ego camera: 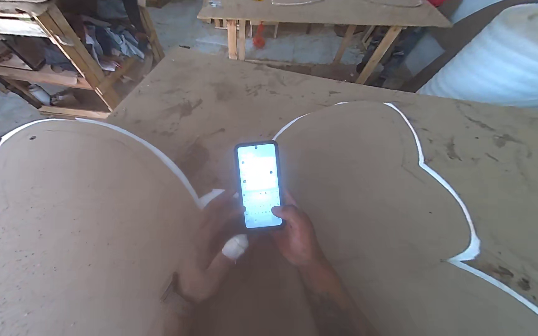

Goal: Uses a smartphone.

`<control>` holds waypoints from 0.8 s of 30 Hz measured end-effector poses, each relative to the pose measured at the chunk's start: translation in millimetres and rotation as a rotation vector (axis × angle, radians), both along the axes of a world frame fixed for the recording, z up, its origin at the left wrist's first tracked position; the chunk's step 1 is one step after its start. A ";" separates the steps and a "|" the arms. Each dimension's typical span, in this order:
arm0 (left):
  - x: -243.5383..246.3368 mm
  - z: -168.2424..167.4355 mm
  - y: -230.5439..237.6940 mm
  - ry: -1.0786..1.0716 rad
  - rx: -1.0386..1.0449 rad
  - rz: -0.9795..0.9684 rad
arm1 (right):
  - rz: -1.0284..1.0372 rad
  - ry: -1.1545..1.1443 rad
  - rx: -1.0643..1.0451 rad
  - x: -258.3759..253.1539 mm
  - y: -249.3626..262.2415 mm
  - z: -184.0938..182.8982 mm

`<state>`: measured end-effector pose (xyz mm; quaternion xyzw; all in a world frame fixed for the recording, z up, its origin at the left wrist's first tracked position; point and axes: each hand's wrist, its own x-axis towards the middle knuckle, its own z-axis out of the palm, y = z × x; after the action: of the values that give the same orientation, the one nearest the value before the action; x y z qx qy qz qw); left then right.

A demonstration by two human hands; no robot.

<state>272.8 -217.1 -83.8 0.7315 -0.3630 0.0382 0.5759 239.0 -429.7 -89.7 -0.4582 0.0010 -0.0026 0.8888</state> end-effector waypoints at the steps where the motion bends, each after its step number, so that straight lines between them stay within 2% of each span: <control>1: -0.8 -0.8 0.0 -0.007 0.016 0.004 | -0.005 0.002 -0.010 -1.1 0.4 -0.5; 11: 1.4 -4.6 1.9 0.027 -0.049 -0.020 | -0.038 -0.011 -0.066 -2.8 8.9 -0.4; 17: 0.1 -3.9 0.1 -0.008 0.052 0.052 | -0.103 -0.002 -0.166 -2.8 14.0 2.3; 24: 1.3 -3.1 0.6 -0.014 0.003 0.014 | -0.123 0.014 -0.193 -2.1 13.7 1.1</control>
<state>274.2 -216.4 -86.9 0.7347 -0.3619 0.0466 0.5719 236.8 -416.0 -88.6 -0.5405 0.0349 -0.0542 0.8388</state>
